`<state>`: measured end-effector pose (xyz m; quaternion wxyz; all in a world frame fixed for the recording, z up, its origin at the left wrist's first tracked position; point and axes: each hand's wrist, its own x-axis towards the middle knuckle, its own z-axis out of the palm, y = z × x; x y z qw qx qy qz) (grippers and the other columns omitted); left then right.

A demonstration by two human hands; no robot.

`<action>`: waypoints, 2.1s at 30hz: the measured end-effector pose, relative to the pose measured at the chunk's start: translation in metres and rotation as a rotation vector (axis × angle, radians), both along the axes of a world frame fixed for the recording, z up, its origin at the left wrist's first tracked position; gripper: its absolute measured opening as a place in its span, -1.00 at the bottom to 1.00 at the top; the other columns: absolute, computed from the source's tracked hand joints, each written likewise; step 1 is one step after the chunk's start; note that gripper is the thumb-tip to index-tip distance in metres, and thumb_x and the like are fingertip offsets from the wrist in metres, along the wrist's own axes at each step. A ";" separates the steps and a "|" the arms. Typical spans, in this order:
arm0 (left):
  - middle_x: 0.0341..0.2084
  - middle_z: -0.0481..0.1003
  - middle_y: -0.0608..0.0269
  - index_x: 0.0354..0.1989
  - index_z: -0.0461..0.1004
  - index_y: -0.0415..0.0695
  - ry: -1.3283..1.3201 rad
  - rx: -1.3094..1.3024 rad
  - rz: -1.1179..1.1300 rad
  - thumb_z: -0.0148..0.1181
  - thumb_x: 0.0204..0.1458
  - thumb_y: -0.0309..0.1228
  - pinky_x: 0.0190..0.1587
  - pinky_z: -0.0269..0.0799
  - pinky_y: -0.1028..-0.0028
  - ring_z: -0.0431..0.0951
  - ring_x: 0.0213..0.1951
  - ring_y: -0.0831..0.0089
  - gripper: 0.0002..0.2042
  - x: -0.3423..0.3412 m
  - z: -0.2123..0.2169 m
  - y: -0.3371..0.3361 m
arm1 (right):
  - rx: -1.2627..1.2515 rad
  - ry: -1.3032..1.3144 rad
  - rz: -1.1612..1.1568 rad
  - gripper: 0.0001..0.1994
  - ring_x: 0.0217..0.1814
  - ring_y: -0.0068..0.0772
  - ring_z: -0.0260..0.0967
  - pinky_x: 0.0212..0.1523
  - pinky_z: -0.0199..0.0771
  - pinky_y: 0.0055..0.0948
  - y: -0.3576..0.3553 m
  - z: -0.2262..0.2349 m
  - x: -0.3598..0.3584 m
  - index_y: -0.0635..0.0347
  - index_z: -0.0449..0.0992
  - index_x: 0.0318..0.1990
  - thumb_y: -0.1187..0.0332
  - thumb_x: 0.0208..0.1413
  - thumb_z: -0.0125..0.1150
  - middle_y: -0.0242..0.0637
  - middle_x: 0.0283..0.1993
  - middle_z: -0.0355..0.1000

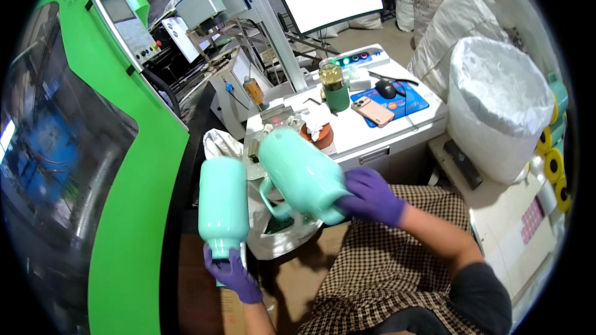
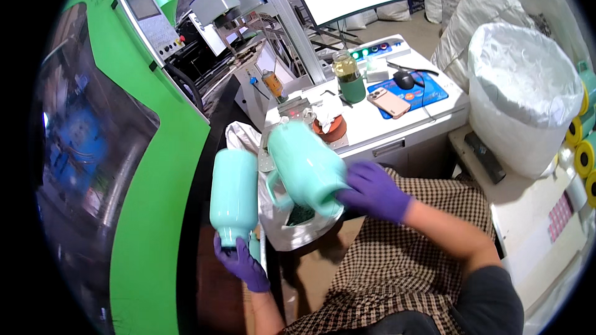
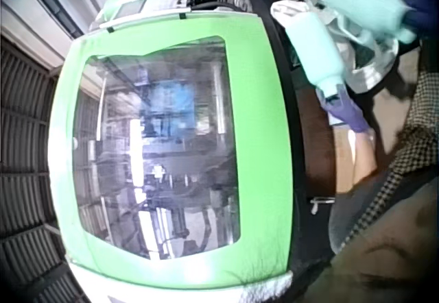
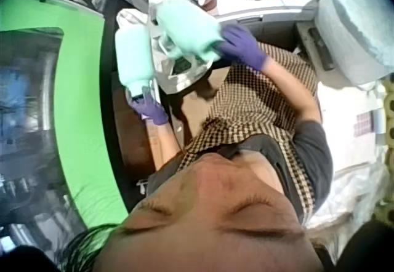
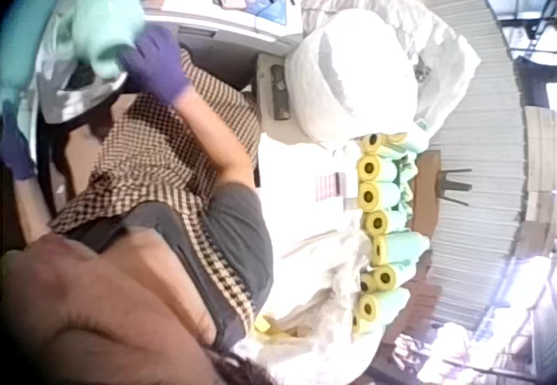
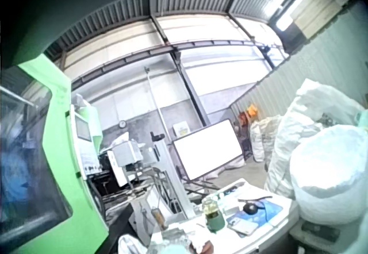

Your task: The person sits on the floor and repeatedly assembles teal plastic containers by inserting a green ring into the opening, applying a red label, and screwing on a yellow lid. Finished units are placed into a large white bag. The process is repeated for multiple containers.

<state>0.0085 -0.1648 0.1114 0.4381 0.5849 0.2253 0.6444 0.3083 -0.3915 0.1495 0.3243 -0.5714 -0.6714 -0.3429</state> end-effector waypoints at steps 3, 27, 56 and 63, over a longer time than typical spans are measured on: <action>0.32 0.24 0.00 0.22 0.30 -0.14 0.073 0.275 0.000 0.40 -0.04 -0.64 0.35 0.25 0.16 0.27 0.31 0.13 -0.39 0.062 0.003 0.021 | -0.022 0.209 0.067 -0.74 -0.04 0.00 0.49 0.18 0.47 0.03 -0.126 0.002 -0.027 -0.04 0.60 -0.22 0.27 -0.12 0.48 -0.16 -0.11 0.47; 0.41 0.13 -0.13 0.47 0.14 -0.07 0.690 0.733 0.375 0.41 -0.09 0.03 0.46 -0.09 -0.11 0.14 0.43 -0.04 -0.06 0.277 0.021 0.014 | -0.037 0.845 -0.114 -0.62 -0.13 -0.11 0.46 0.15 0.41 -0.07 -0.262 -0.018 -0.091 0.03 0.68 -0.35 0.10 -0.35 0.66 -0.23 -0.32 0.49; 0.28 0.33 -0.09 0.46 0.06 -0.37 0.690 0.377 -1.505 0.30 -0.05 0.00 0.39 0.20 0.14 0.32 0.33 0.08 -0.02 0.190 0.017 -0.207 | -1.467 3.125 -1.071 -0.55 0.27 -0.29 0.42 0.20 0.47 -0.17 -0.661 -0.037 -0.394 -0.20 0.59 0.21 -0.04 0.20 0.32 -0.20 0.17 0.55; 0.23 0.37 0.00 0.40 0.20 -0.34 0.718 0.555 -1.345 0.17 0.08 -0.02 0.33 0.23 0.19 0.37 0.25 0.15 -0.20 0.191 0.017 -0.182 | -0.945 2.743 -1.145 -0.43 -0.24 -0.37 0.51 -0.27 0.55 -0.47 -0.572 -0.076 -0.407 0.23 0.68 -0.05 -0.10 0.01 0.52 -0.17 -0.20 0.53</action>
